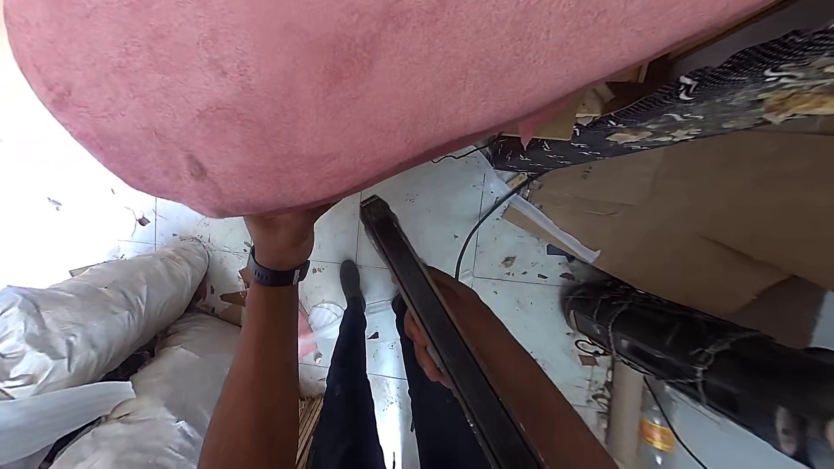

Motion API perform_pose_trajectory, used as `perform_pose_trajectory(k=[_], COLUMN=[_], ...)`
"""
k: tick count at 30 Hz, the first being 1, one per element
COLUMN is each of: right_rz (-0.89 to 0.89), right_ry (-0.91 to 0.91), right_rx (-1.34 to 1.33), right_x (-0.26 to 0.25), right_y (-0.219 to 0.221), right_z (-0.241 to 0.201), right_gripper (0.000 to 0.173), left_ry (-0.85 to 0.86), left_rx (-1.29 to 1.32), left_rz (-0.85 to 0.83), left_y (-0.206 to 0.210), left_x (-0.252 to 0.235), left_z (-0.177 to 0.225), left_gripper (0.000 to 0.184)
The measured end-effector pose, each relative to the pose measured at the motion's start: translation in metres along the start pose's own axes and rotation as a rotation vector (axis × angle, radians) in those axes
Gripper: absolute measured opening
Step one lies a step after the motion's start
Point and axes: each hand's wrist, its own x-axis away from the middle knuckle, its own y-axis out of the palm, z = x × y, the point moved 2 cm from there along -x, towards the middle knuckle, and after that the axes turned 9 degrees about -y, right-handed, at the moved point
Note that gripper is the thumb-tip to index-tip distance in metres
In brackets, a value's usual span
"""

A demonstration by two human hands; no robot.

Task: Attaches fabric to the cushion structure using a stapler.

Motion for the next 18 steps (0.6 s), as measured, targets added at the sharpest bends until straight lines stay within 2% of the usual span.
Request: perform_pose_trajectory(k=[2, 4, 6, 10, 18], right_rz=[0.016, 0.094, 0.14, 0.167, 0.209], right_ry=[-0.019, 0.053, 0.125, 0.144, 0.138], right_rx=[0.038, 0.166, 0.242, 0.237, 0.24], right_x=[-0.002, 0.008, 0.012, 0.016, 0.015], right_y=[0.01, 0.028, 0.043, 0.053, 0.066], right_z=[-0.005, -0.037, -0.059, -0.063, -0.065], right_gripper=[0.056, 0.039, 0.03, 0.029, 0.023], left_ry=[0.071, 0.143, 0.193, 0.264, 0.392], left_rx=[-0.039, -0.04, -0.041, -0.156, -0.251], left_rz=[0.038, 0.072, 0.122, 0.232, 0.324], left_y=[0.003, 0.006, 0.011, 0.01, -0.004], left_x=[0.0, 0.0, -0.001, -0.005, -0.011], left_z=[-0.001, 0.0, 0.002, 0.007, 0.002], left_gripper=[0.04, 0.045, 0.046, 0.055, 0.054])
